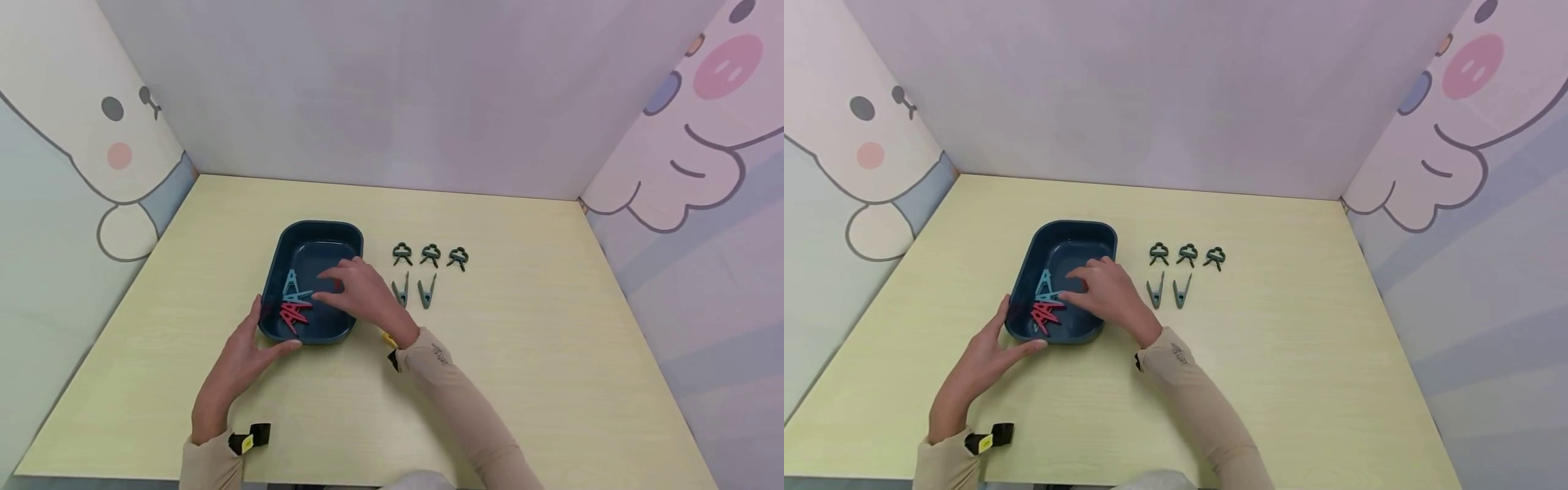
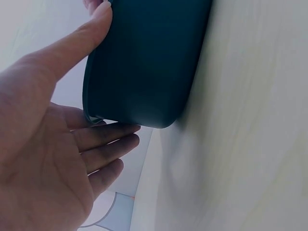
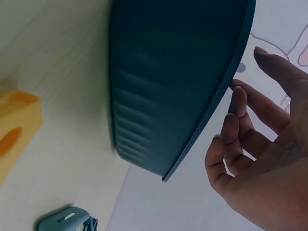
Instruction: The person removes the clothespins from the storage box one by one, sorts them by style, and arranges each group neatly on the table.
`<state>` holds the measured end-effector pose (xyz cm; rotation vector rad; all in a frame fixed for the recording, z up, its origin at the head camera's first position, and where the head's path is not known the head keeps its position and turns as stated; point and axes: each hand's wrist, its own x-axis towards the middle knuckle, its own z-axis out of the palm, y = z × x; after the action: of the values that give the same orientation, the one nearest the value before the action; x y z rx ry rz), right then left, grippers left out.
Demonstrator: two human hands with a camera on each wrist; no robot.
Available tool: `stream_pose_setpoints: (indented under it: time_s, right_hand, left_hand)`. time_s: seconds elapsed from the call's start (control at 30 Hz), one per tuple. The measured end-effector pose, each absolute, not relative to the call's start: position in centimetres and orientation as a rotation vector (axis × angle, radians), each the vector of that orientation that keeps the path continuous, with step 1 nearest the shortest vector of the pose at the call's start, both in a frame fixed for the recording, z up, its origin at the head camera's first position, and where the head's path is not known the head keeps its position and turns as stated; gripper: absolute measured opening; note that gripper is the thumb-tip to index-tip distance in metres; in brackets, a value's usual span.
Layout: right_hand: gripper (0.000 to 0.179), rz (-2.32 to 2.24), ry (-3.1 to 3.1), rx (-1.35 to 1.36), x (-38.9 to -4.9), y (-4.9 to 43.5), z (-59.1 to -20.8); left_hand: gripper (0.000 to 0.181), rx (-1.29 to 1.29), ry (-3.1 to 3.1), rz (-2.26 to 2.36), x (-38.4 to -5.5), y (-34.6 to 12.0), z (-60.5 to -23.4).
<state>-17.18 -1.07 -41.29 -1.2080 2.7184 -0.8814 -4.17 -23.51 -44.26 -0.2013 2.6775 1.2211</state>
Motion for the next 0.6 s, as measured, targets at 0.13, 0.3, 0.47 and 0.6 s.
stream_pose_setpoints:
  time_s: [0.13,0.3,0.47,0.6]
  right_hand:
    - [0.039,-0.81,2.712,-1.144,-17.5,-2.4,-41.2]
    - [0.041,-0.713,2.714,-1.067,-17.7,-3.9,-41.3]
    - [0.04,-0.662,2.686,-1.037,-18.0,-5.4,-41.5]
    - [0.039,-0.628,2.658,-1.021,-18.2,-6.0,-41.9]
  left_hand:
    - [0.124,-0.209,2.67,1.22,-4.1,-23.5,-44.3]
    - [0.122,-0.201,2.672,1.231,-4.1,-23.6,-44.3]
    - [0.122,-0.196,2.676,1.237,-4.1,-23.6,-44.3]
    - [0.121,-0.196,2.676,1.236,-4.1,-23.6,-44.3]
